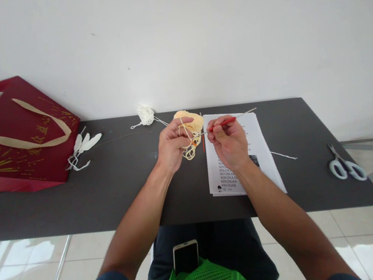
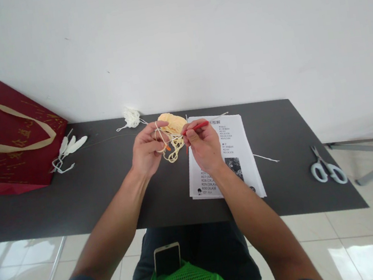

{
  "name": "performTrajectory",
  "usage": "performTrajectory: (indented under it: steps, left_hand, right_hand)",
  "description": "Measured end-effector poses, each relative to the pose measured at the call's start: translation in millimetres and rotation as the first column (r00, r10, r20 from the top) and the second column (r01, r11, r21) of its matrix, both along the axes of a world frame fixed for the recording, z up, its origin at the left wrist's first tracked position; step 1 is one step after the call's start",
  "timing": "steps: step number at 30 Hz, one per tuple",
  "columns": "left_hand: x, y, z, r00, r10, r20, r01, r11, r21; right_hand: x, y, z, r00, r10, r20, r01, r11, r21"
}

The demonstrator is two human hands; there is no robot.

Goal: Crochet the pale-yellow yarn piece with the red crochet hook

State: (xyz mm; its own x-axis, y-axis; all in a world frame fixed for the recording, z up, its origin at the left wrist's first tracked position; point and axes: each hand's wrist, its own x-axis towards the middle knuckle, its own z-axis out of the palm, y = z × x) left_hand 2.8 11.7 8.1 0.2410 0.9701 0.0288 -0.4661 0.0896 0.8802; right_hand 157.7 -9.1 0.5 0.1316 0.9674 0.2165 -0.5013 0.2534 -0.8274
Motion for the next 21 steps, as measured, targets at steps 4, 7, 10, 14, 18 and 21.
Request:
performTrajectory:
  steps: [4,7,10,14,18,21]
  left_hand:
    - [-1.6,0.3,1.4,0.994,-0.089,0.056,0.091,0.995,-0.043]
    - [-1.8,-0.2,2.4,0.987,-0.13,0.09,0.137,0.987,-0.079]
    - [-2.4,-0.7,3.4,0.979,-0.17,0.113,0.183,0.977,-0.107]
    - [-3.9,0.0,3.5,0.959,-0.233,0.164,0.257,0.955,-0.149]
    - [-5.6,1.5,2.8,0.94,-0.282,0.194,0.316,0.932,-0.176]
    - [-6.6,2.3,2.8,0.935,-0.294,0.196,0.327,0.93,-0.168]
  right_hand:
    - [0.3,-1.1,-0.1,0.999,0.044,-0.021,-0.043,0.999,0.005]
    - [0.4,-1.4,-0.5,0.997,0.073,-0.04,-0.072,0.997,0.031]
    - [0.5,-2.0,-0.4,0.995,0.085,-0.042,-0.083,0.995,0.051]
    - [0.7,-3.5,0.9,0.996,0.092,-0.022,-0.091,0.995,0.047]
    - [0.6,-4.4,2.7,0.996,0.09,-0.026,-0.089,0.996,0.02]
    - [0.9,-4.1,2.8,0.99,0.119,-0.069,-0.12,0.993,-0.001]
